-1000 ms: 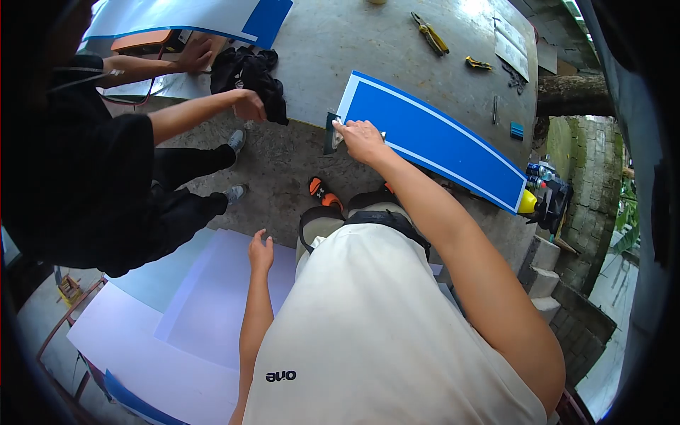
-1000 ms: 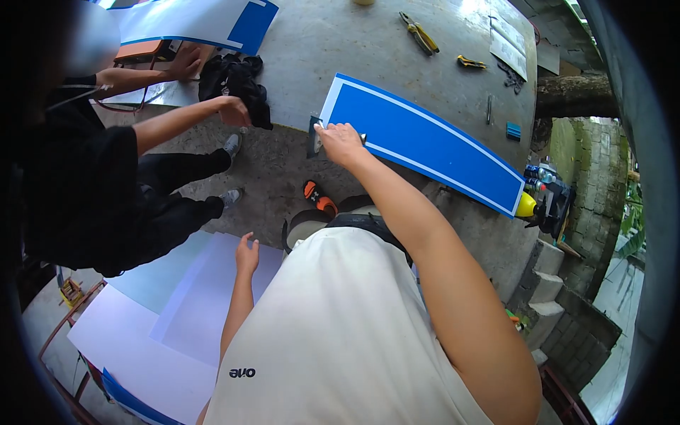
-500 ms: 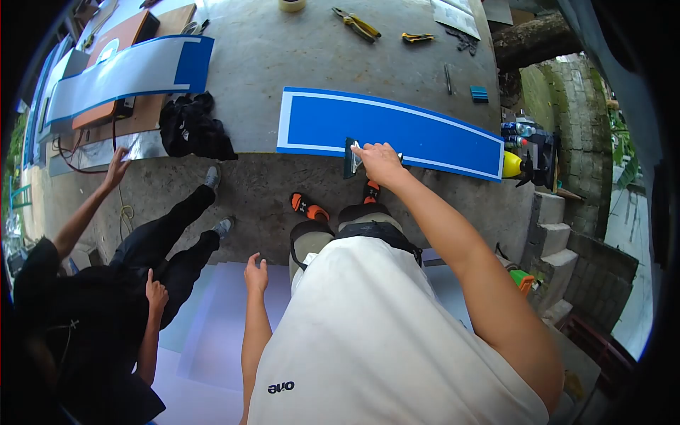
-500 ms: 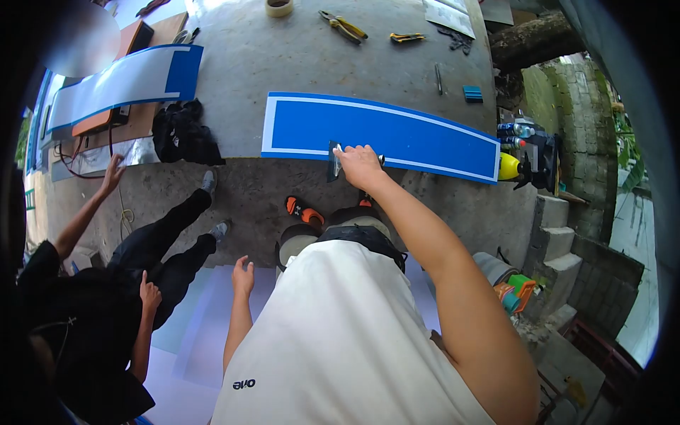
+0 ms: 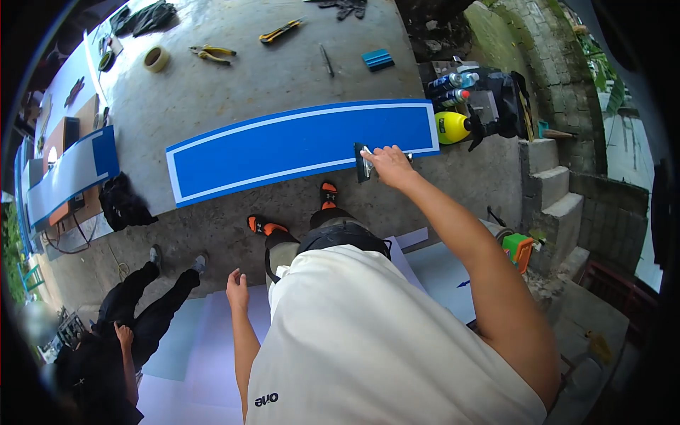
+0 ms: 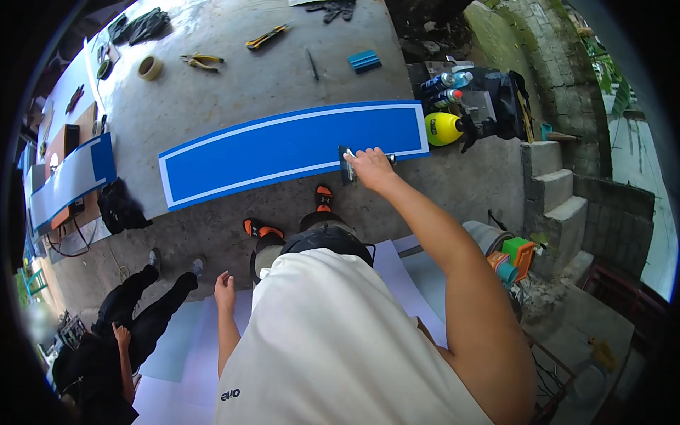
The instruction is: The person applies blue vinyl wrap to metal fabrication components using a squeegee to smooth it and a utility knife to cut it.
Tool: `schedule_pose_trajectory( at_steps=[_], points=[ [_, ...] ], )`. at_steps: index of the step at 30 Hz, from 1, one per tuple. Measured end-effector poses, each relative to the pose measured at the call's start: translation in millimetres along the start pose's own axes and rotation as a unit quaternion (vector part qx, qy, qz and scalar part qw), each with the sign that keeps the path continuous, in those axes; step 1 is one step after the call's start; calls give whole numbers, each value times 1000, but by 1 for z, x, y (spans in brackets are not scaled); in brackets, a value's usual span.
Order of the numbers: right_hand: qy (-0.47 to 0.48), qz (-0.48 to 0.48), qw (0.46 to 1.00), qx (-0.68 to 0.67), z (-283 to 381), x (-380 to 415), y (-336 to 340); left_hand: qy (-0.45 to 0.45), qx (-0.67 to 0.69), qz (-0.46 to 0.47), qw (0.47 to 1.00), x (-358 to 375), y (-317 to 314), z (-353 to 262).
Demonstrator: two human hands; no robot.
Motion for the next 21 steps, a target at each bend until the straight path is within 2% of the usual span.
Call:
schedule_pose_trajectory(
  at_steps=[6,9,12,14,17,19,21],
  points=[
    [-35,1,999,-1,-138,75,-71,-1,-3,37,999,21,-47,-34],
    [-86,31,994,51,-198,118,-103,-6,-6,39,999,24,-48,-50],
    [-168,109,977,68,-256,160,-148,-7,6,24,1000,21,-41,-56],
    [-185,116,974,58,-253,173,-133,-14,16,13,1000,22,-40,-64],
    [-178,90,980,-8,-209,171,-101,-21,12,12,1000,22,-45,-68],
    [-142,8,977,-156,-160,146,-76,-24,23,12,999,20,-52,-66],
    [-110,-39,973,-199,-107,113,-55,-37,35,24,998,21,-58,-68]
  ],
)
Point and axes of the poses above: each hand's wrist, its own x-axis away from the middle knuckle, its own y-axis out of the back of the hand, z = x × y, the point moved 6 cm from there along -x, towards the middle knuckle, and after that the axes turned 14 degrees about x, right-handed, at the moved point
